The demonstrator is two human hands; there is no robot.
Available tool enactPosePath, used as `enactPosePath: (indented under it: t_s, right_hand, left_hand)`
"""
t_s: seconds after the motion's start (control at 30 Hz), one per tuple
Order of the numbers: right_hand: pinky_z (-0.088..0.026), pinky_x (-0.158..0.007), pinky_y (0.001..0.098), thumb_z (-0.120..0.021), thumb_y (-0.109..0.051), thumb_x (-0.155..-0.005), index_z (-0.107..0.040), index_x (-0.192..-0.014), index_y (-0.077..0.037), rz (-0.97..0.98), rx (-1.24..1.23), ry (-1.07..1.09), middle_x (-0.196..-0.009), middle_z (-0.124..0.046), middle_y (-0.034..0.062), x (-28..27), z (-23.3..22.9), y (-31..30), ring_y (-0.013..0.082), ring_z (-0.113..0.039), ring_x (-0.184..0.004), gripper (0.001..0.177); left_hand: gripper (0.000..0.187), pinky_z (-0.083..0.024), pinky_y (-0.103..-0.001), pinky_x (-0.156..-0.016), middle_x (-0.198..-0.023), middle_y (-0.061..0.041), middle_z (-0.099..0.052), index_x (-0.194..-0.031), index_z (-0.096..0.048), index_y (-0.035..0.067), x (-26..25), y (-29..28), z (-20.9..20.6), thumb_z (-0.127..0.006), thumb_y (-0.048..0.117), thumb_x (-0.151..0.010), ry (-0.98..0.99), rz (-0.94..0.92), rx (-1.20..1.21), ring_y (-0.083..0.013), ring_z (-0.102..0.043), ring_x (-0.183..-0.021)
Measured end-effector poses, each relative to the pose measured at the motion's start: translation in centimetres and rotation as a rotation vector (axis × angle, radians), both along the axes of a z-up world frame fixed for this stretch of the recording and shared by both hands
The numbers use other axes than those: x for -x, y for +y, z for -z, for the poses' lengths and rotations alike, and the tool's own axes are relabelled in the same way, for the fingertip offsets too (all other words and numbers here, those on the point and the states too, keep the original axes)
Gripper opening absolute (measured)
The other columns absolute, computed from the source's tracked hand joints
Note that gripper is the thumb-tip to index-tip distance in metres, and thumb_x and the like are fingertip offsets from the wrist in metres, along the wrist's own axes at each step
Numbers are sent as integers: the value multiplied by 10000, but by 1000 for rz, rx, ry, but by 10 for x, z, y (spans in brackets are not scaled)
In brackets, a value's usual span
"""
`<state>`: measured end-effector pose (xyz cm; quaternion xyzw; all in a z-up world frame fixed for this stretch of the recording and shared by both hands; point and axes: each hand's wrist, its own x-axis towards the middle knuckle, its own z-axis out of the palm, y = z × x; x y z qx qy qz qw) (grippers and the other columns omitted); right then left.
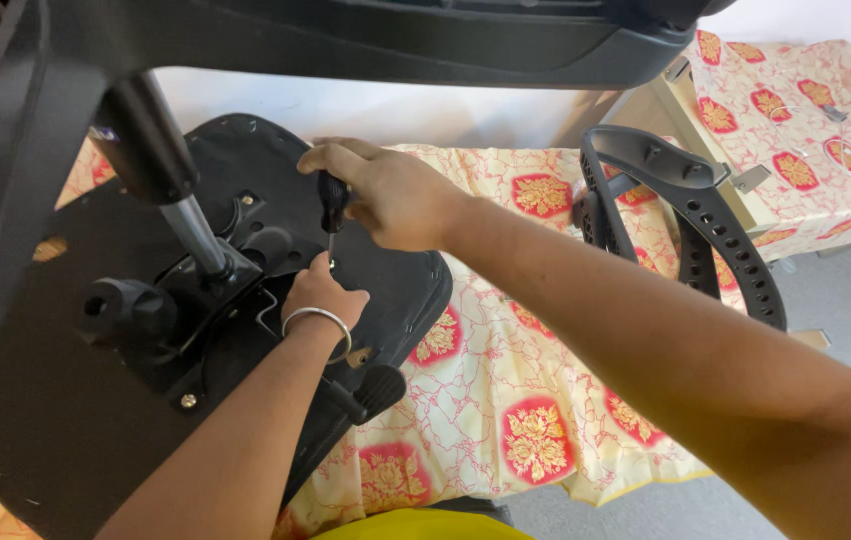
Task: The person uses a screwdriver to tighten screws on the underside of an office chair seat, securing the seat to the gas lift mechanism. The person works on multiple screws around the central mounting plate.
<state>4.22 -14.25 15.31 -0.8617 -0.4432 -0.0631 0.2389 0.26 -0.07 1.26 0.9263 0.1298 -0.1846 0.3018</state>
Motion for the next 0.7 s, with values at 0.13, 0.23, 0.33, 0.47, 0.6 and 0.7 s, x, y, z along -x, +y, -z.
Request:
enactPosePath:
  t_s: [0.13, 0.23, 0.33, 0.47, 0.6, 0.7]
  right_hand:
    - [-512, -1030, 448, -628, 160, -800, -488, -1234, -94, -159, -51, 201, -1573, -397, 229, -7, 5, 2, 439, -488, -1394, 522]
    - [-519, -999, 453, -630, 144, -880, -474, -1245, -99, -168, -92, 277, -1418, -555, 170, -6, 15, 8, 394, -578, -1302, 465]
    - [-534, -903, 449, -622, 124, -880, -474, -1235, -114, -50, -85, 293, -1220, -644, 119, -3, 20, 16, 344, -685, -1127, 452]
    - [-524, -823, 461, -655, 75, -889, -473, -1218, -112, -3, -131, 205, -1115, -671, 130, 2, 24, 21, 360, -709, -1039, 420]
    - [-527, -754, 472, -771, -164, -929, -463, -1267, -83, 157, -163, 75, -955, -691, 174, 8, 23, 20, 400, -720, -903, 465]
    - [-534, -735, 468, -811, -353, -896, -481, -1227, -87, 267, -6, 111, -824, -717, 164, 3, 15, 15, 362, -750, -830, 537]
  left_hand:
    - [872, -525, -454, -1050, -1453, -114, -551, -1563, -390, 220, -1, 2, 1, -811, 363, -812, -3, -3, 5, -304, -595, -1297]
    - [874, -524, -455, -1045, -1446, -116, -553, -1558, -391, 212, 1, 1, 3, -814, 374, -811, 0, -2, 11, -304, -592, -1296]
    - [866, -531, -451, -1043, -1441, -114, -559, -1559, -394, 210, -2, 3, 0, -807, 382, -818, 19, 0, 3, -297, -599, -1296]
    - [869, -537, -443, -1036, -1458, -104, -538, -1569, -371, 219, -2, 4, 0, -792, 385, -827, 24, -2, 15, -281, -595, -1298]
    - [870, -539, -438, -1037, -1469, -94, -527, -1579, -356, 224, -1, 5, 1, -777, 374, -833, 29, 4, 19, -270, -598, -1296]
    - [866, -537, -438, -1045, -1468, -93, -533, -1580, -364, 231, -1, 4, 1, -775, 359, -829, 33, 1, 17, -276, -601, -1296]
